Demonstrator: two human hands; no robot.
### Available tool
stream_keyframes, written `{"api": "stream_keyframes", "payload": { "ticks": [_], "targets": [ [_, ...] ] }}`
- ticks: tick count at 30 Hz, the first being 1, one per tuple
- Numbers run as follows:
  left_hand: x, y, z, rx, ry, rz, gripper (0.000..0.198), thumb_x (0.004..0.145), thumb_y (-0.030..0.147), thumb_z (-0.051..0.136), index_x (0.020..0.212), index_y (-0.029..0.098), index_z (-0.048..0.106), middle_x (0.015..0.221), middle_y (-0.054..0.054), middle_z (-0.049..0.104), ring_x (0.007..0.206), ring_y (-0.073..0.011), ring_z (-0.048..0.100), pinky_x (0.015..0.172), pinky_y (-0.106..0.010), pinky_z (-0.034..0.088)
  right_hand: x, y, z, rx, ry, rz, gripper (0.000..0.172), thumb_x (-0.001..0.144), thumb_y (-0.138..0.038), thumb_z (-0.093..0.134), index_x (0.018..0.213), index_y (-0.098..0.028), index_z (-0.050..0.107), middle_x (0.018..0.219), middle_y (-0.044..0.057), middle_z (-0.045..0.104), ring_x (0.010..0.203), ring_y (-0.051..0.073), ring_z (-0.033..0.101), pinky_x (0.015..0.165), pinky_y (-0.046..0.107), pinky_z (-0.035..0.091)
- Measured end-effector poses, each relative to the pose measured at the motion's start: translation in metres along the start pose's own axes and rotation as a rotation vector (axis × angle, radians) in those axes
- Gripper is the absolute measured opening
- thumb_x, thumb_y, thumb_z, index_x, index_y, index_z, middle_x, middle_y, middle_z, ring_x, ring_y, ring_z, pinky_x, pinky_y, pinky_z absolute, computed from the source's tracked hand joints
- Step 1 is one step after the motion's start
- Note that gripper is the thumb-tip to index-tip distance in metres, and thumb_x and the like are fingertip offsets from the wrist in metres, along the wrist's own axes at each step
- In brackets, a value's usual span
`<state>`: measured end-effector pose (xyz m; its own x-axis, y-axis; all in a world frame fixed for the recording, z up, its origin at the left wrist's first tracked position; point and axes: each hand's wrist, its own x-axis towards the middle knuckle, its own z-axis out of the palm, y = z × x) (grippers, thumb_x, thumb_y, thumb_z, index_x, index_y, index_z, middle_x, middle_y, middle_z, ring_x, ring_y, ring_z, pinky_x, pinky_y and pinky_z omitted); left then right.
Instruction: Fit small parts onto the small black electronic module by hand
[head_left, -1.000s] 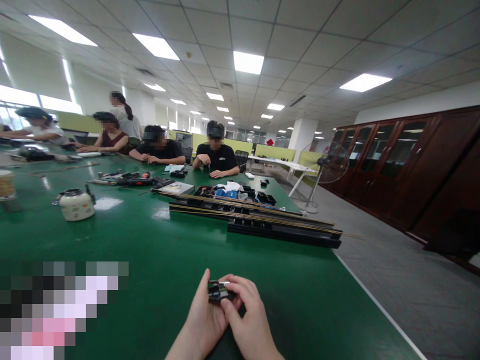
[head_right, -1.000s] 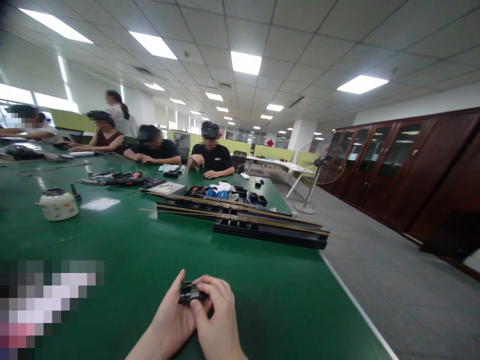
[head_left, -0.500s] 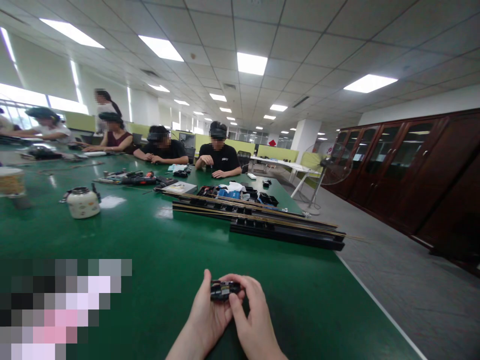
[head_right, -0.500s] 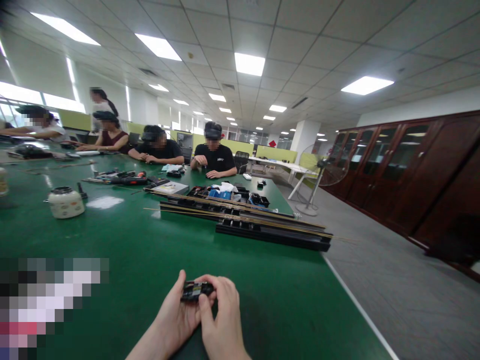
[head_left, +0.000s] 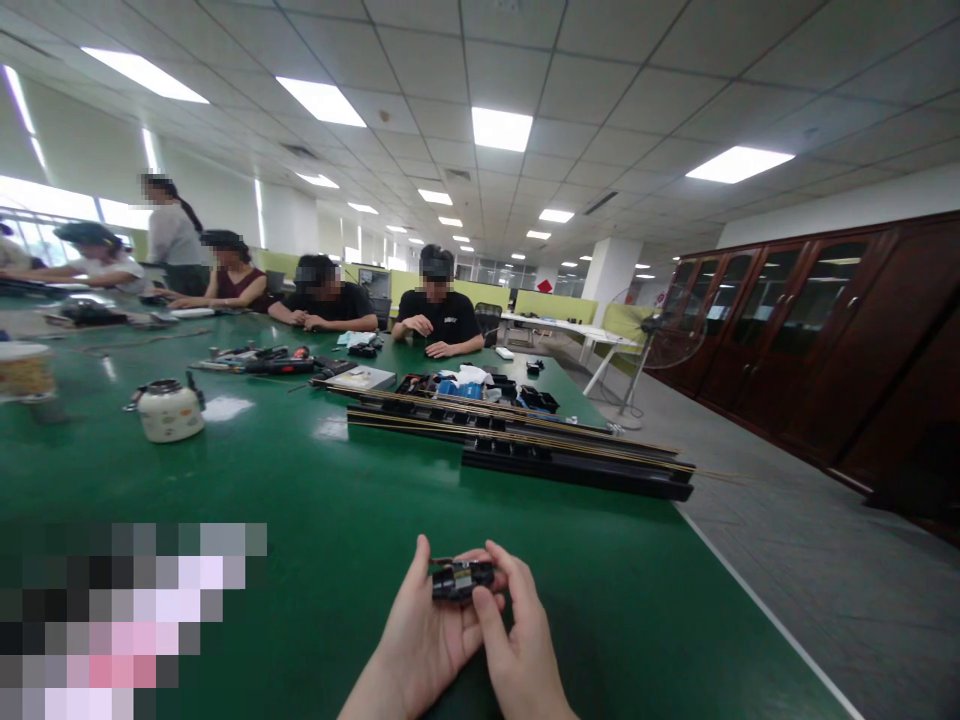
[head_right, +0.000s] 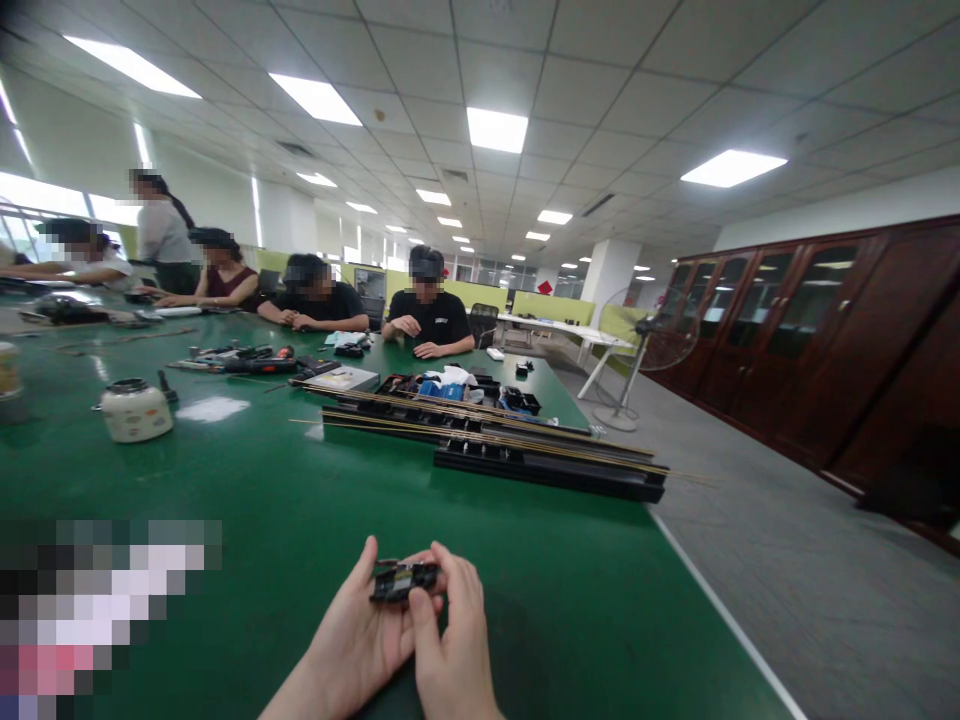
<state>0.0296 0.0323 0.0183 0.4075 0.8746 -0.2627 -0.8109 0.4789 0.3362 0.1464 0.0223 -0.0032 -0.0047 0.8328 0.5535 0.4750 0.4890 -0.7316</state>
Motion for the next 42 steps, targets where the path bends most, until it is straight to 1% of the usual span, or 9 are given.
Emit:
{"api": "stream_keyframes", "payload": {
  "ticks": [5,8,13,17,20,23,29,33,42],
  "targets": [
    [-0.0038,0.0024,0.0002,-0.026,-0.193,-0.046,0.040,0.082,0.041,0.041,0.098,0.010,0.059,0.083,-0.015,0.070,0.077,-0.0261,0.067,0.074,-0.039,0.048,-0.0024,-0.0019,0.0012,0.059,0.035,0.006,0.036,0.083,-0.026,0.048,0.119,-0.024,0.047,0.117,0.008,0.056,0.107,0.022,0.053,0.090,0.035,0.046],
    [-0.0052,0.0028,-0.0001,-0.036,-0.244,-0.057,0.038,0.083,0.038,0.039,0.102,0.012,0.058,0.085,-0.015,0.070,0.080,-0.0259,0.066,0.076,-0.041,0.046,-0.0038,-0.0009,0.0023,0.074,0.021,0.044,0.037,0.084,-0.028,0.047,0.121,-0.023,0.045,0.120,0.007,0.055,0.110,0.021,0.052,0.093,0.034,0.045],
    [-0.0053,0.0030,0.0000,-0.033,-0.219,-0.036,0.034,0.084,0.035,0.039,0.101,0.014,0.059,0.085,-0.013,0.069,0.080,-0.0240,0.065,0.077,-0.039,0.045,-0.0029,-0.0006,0.0017,0.079,-0.021,0.098,0.036,0.083,-0.030,0.048,0.119,-0.023,0.047,0.119,0.006,0.055,0.110,0.020,0.052,0.092,0.030,0.044],
    [-0.0036,0.0027,-0.0019,-0.028,-0.198,-0.010,0.032,0.083,0.038,0.042,0.099,0.017,0.060,0.087,-0.011,0.069,0.075,-0.0214,0.065,0.075,-0.035,0.045,-0.0004,-0.0029,0.0007,0.075,-0.008,0.071,0.031,0.082,-0.028,0.050,0.113,-0.023,0.050,0.112,0.006,0.059,0.104,0.019,0.055,0.089,0.029,0.046],
    [-0.0019,0.0021,-0.0033,-0.059,-0.169,0.002,0.028,0.081,0.041,0.044,0.089,0.020,0.062,0.086,-0.009,0.069,0.072,-0.0197,0.065,0.072,-0.033,0.046,0.0010,-0.0048,0.0008,0.085,0.017,0.045,0.027,0.081,-0.026,0.051,0.107,-0.023,0.053,0.105,0.006,0.061,0.097,0.019,0.058,0.085,0.029,0.049],
    [-0.0019,0.0020,-0.0029,-0.088,-0.159,-0.006,0.028,0.081,0.041,0.045,0.081,0.020,0.063,0.083,-0.008,0.069,0.074,-0.0204,0.065,0.071,-0.033,0.046,0.0016,-0.0053,0.0014,0.086,0.006,0.044,0.024,0.082,-0.026,0.049,0.105,-0.023,0.053,0.103,0.005,0.061,0.094,0.018,0.058,0.083,0.028,0.049],
    [-0.0036,0.0019,0.0006,-0.105,-0.168,-0.032,0.027,0.081,0.039,0.044,0.072,0.020,0.061,0.079,-0.007,0.067,0.082,-0.0237,0.064,0.074,-0.038,0.046,0.0015,-0.0043,0.0023,0.110,0.020,0.072,0.024,0.080,-0.026,0.052,0.104,-0.022,0.054,0.099,0.005,0.062,0.092,0.018,0.059,0.081,0.028,0.050],
    [-0.0018,0.0012,-0.0006,-0.115,-0.178,-0.017,0.025,0.081,0.037,0.044,0.074,0.019,0.061,0.079,-0.007,0.066,0.081,-0.0233,0.064,0.074,-0.038,0.046,0.0017,-0.0049,0.0026,0.127,0.010,0.105,0.024,0.079,-0.026,0.053,0.102,-0.022,0.054,0.099,0.005,0.063,0.091,0.018,0.060,0.080,0.027,0.050],
    [-0.0016,0.0014,0.0014,-0.114,-0.110,0.004,0.022,0.080,0.034,0.046,0.085,0.017,0.059,0.080,-0.008,0.066,0.078,-0.0221,0.064,0.069,-0.034,0.046,0.0024,-0.0048,0.0049,0.160,0.040,0.119,0.023,0.077,-0.024,0.055,0.099,-0.021,0.055,0.095,0.004,0.064,0.089,0.018,0.060,0.078,0.028,0.050]
  ]
}}
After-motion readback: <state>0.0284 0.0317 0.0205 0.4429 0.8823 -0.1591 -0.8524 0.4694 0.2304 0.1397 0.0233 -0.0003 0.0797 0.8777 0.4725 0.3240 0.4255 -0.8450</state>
